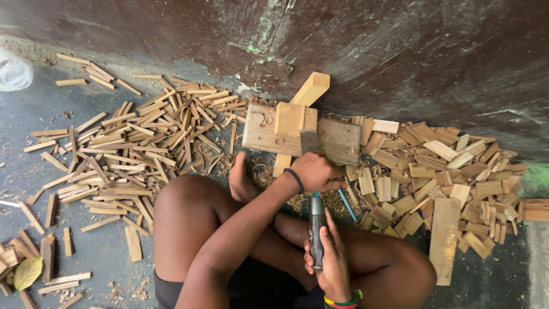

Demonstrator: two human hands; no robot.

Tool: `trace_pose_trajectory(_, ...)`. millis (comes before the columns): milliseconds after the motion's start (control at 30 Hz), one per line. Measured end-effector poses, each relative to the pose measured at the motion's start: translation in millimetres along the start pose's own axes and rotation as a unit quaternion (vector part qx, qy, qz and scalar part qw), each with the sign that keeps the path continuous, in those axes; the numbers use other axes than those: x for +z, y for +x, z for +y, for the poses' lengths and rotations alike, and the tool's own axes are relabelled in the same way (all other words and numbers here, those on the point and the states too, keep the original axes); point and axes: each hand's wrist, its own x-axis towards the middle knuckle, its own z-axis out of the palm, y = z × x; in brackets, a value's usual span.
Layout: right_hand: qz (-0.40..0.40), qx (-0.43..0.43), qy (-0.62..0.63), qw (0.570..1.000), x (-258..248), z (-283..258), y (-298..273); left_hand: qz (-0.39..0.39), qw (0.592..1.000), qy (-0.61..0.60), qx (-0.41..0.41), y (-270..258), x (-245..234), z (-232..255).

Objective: The person sits on the floor and uses a chisel and mallet to carve a small wooden block secured in a jig. They repeatedly strike the chisel to remove wood shavings, occasionally pausing to reposition the wood or clear debris.

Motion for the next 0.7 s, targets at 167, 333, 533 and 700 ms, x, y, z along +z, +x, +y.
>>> trace_pose_trajectory(167,-0.01,0.007,0.002,1.0,2.6,0.0,-1.2,0.006,1.0,0.0,0.003,-5.5,-0.9,-1.8)
trace_pose_trajectory(333,-0.023,0.003,0.0,1.0,4.1,-3.2,-0.6,0.034,0.999,-0.014,0.019,-6.8,-5.2,-3.8)
trace_pose_trajectory(533,-0.024,-0.007,0.005,1.0,2.0,-1.9,-1.2,0.038,0.999,-0.019,0.029,-5.8,-4.9,-0.7)
trace_pose_trajectory(700,-0.017,0.0,0.003,1.0,0.6,-1.6,-3.8,0.042,0.998,-0.03,0.038,-6.4,-3.6,0.9)
